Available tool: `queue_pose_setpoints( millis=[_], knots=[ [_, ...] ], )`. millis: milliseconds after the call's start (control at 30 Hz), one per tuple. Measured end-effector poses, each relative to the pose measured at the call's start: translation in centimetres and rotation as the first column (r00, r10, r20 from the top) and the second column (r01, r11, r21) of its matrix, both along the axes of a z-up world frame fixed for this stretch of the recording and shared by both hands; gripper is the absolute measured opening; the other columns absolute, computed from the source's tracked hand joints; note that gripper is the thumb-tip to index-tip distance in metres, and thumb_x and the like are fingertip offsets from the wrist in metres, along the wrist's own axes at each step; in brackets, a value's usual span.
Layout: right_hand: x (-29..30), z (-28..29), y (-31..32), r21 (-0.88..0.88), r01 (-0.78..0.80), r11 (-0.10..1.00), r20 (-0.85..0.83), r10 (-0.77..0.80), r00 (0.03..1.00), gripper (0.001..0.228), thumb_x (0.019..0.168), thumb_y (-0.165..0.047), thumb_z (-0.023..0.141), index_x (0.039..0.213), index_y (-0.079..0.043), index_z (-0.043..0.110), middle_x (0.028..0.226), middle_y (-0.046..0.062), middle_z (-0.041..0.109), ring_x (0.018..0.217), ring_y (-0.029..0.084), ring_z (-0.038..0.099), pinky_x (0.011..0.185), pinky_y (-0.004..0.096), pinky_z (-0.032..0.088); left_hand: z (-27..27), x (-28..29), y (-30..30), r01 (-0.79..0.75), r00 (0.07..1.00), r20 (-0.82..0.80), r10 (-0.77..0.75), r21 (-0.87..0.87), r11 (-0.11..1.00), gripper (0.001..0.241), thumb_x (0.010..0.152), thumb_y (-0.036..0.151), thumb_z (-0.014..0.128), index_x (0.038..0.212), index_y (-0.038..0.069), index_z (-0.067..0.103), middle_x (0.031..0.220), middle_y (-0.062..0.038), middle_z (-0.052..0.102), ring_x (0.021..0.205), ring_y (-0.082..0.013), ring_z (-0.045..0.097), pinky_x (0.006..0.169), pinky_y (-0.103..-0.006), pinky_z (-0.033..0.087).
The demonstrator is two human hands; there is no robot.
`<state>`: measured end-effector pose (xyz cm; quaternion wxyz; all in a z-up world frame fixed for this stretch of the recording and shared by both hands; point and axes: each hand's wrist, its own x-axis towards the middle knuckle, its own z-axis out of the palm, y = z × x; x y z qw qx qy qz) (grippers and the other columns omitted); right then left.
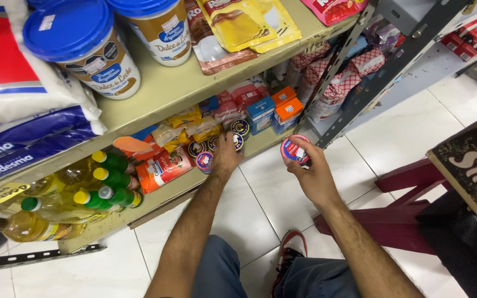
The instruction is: The person takes several cans from a cardboard box and places them onto a grocery store shelf next to other canned items and food packages.
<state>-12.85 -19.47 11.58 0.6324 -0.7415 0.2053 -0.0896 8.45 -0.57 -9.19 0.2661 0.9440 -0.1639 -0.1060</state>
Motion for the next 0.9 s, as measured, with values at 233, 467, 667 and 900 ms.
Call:
queue_pose_setpoints(
  millis=[233, 467, 667, 900],
  knots=[
    [0.2, -0.1, 0.1, 0.021, -0.035, 0.999, -0.045, 0.036, 0.998, 0.064, 0.101, -0.003, 0.075, 0.161, -0.015, 0.057, 0.153, 0.033, 0.042, 0.130, 0.044, 0.066, 0.102, 0.048, 0.064, 2.0, -0.7, -0.4, -0.026, 1.000, 0.005, 0.026, 0.042, 0.999, 0.083, 0.087, 0.024, 0.086, 0.156, 0.012, 0.040, 0.152, -0.024, 0.050, 0.133, -0.0499, 0.066, 0.107, -0.0554, 0.064],
    [0.5, 1.1, 0.9, 0.015, -0.083, 0.996, -0.074, 0.084, 0.994, 0.083, 0.099, -0.002, 0.074, 0.173, -0.011, 0.037, 0.153, 0.035, 0.042, 0.126, 0.040, 0.064, 0.099, 0.046, 0.064, 10.0, -4.9, -0.1, 0.118, 0.978, 0.182, -0.097, -0.106, 0.987, 0.094, 0.080, 0.020, 0.091, 0.161, 0.005, 0.046, 0.159, -0.028, 0.044, 0.146, -0.0522, 0.050, 0.117, -0.0593, 0.053],
    [0.5, 2.9, 1.4, 0.005, -0.169, 0.986, -0.230, 0.165, 0.959, 0.101, 0.096, -0.003, 0.075, 0.178, -0.008, 0.016, 0.155, 0.038, 0.049, 0.133, 0.047, 0.065, 0.106, 0.053, 0.061, 13.2, -9.6, -1.6, 0.588, 0.809, 0.353, -0.471, -0.514, 0.624, 0.106, 0.076, 0.036, 0.088, 0.167, 0.006, 0.045, 0.156, -0.024, 0.054, 0.146, -0.0477, 0.051, 0.120, -0.0582, 0.047],
    [0.0, 1.6, 0.3, -0.221, -0.278, 0.935, -0.469, 0.148, 0.871, 0.098, 0.096, -0.024, 0.078, 0.177, -0.013, 0.023, 0.166, 0.030, 0.046, 0.146, 0.041, 0.062, 0.114, 0.056, 0.057, 5.2, -7.2, -3.0, 0.437, 0.899, 0.251, -0.359, -0.454, 0.776, 0.080, 0.070, 0.038, 0.095, 0.144, 0.023, 0.070, 0.139, -0.004, 0.072, 0.124, -0.0329, 0.074, 0.103, -0.0453, 0.062]
  ],
)
